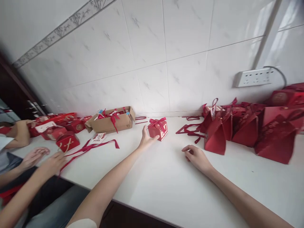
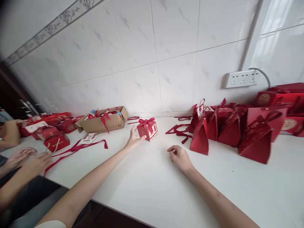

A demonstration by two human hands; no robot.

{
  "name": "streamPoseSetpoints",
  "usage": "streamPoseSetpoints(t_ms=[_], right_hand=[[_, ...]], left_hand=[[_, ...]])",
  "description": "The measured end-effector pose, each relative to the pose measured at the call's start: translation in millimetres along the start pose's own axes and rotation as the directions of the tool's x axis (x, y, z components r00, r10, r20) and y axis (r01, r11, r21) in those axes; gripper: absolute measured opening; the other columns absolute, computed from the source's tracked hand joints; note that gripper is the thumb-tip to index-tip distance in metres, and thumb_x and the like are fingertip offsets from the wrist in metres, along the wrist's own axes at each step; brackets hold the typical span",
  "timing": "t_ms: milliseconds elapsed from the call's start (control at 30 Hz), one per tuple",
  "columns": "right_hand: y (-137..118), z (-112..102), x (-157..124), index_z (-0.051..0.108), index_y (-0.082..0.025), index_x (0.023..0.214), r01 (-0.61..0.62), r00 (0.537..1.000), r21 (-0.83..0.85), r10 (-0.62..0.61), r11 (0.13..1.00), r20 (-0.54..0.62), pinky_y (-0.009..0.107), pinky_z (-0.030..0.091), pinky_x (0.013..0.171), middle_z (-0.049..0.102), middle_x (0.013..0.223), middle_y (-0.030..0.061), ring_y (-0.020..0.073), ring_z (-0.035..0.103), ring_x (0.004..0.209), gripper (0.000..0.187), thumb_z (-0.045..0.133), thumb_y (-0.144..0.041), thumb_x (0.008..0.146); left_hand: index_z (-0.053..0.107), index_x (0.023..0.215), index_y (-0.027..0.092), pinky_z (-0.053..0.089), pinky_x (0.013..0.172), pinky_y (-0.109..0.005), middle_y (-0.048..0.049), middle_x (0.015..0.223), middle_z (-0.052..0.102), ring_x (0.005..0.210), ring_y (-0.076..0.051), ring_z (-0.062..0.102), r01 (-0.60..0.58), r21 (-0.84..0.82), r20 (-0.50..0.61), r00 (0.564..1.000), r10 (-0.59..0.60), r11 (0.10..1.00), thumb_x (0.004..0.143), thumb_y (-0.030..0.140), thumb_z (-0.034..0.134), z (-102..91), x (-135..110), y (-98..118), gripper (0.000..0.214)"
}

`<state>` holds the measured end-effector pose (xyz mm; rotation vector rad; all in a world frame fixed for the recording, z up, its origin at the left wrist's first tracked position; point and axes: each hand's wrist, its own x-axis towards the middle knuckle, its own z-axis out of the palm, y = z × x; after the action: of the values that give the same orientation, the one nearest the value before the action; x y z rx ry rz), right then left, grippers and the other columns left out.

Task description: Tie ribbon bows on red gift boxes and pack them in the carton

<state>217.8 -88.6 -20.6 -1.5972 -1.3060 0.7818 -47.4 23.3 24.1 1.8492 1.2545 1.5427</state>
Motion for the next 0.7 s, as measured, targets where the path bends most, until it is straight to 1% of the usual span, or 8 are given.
streamPoseSetpoints(t_ms=[67,100,167,300,400,467,567,700], right_hand=[[-3,1,0,0.059,-0.020,0.072,0.003,1.000,0.031,-0.003,1.000,-0.009,0.026,0.040,0.054,0.053,0.050,-0.0045,0.0146,0.052,0.050,0.016,0.045,-0.019,0.067],[-3,1,0,0.059,-0.020,0.072,0.003,1.000,0.041,-0.003,0.999,-0.012,0.026,0.040,0.054,0.053,0.050,-0.0046,0.0141,0.052,0.050,0.016,0.045,-0.018,0.067],[-3,1,1,0.059,-0.019,0.072,0.000,1.000,0.066,0.001,0.998,-0.018,0.025,0.042,0.055,0.053,0.051,-0.0044,0.0135,0.053,0.049,0.015,0.046,-0.016,0.067],[1,2,6,0.059,-0.017,0.085,-0.004,0.998,0.164,0.015,0.986,-0.063,0.029,0.049,0.059,0.061,0.069,0.0015,0.0146,0.059,0.054,0.016,0.051,-0.027,0.075],[5,0,11,0.048,-0.018,0.117,0.025,0.979,0.253,0.028,0.967,-0.203,0.035,0.053,0.072,0.056,0.117,0.0143,0.0205,0.064,0.087,0.045,0.044,-0.047,0.083],[7,-4,13,0.034,-0.021,0.130,0.065,0.955,0.283,0.022,0.957,-0.295,0.038,0.051,0.086,0.043,0.134,0.0158,0.0230,0.054,0.113,0.056,0.039,-0.054,0.086],[9,-14,14,0.033,-0.023,0.131,0.220,0.938,0.290,-0.120,0.931,-0.325,0.042,0.038,0.104,0.044,0.134,0.0117,0.0238,0.041,0.127,0.059,0.042,-0.058,0.085],[7,-34,10,0.043,-0.024,0.117,0.455,0.883,0.357,-0.363,0.816,-0.297,0.039,0.038,0.104,0.053,0.119,0.0075,0.0229,0.050,0.116,0.049,0.032,-0.063,0.088]], left_hand=[[0.045,0.129,0.018,0.040,0.100,-0.054,-0.0119,0.137,0.043,0.123,-0.029,0.045,0.132,0.036,0.030,0.991,-0.134,0.991,0.086,0.033,0.059,73.6,9,2,0.048],[0.037,0.135,0.019,0.033,0.105,-0.056,-0.0140,0.143,0.034,0.130,-0.033,0.037,0.188,0.053,0.035,0.981,-0.190,0.981,0.079,0.033,0.067,97.4,13,4,0.064],[0.021,0.141,0.019,0.024,0.110,-0.057,-0.0196,0.147,0.023,0.137,-0.037,0.026,0.283,0.075,0.029,0.958,-0.286,0.956,0.066,0.029,0.077,120.4,19,8,0.094],[0.011,0.140,0.017,0.024,0.111,-0.054,-0.0241,0.143,0.022,0.137,-0.037,0.026,0.354,0.066,0.030,0.934,-0.356,0.933,0.062,0.028,0.078,127.3,11,16,0.104],[0.013,0.137,0.018,0.028,0.112,-0.047,-0.0227,0.141,0.023,0.137,-0.033,0.027,0.325,0.019,0.072,0.943,-0.326,0.946,0.062,0.031,0.077,145.2,-21,31,0.100],[0.014,0.135,0.018,0.034,0.110,-0.042,-0.0227,0.140,0.023,0.135,-0.031,0.031,0.293,-0.025,0.121,0.950,-0.288,0.956,0.061,0.033,0.077,159.1,-47,44,0.099],[0.013,0.132,0.021,0.045,0.100,-0.039,-0.0200,0.137,0.031,0.125,-0.028,0.045,0.191,-0.243,0.242,0.961,-0.131,0.951,0.061,0.045,0.075,163.3,-74,58,0.096],[0.039,0.114,0.023,0.046,0.096,-0.041,-0.0102,0.115,0.052,0.111,-0.026,0.054,-0.010,-0.602,0.276,0.935,0.220,0.798,0.071,0.073,0.047,140.6,-77,59,0.066]])
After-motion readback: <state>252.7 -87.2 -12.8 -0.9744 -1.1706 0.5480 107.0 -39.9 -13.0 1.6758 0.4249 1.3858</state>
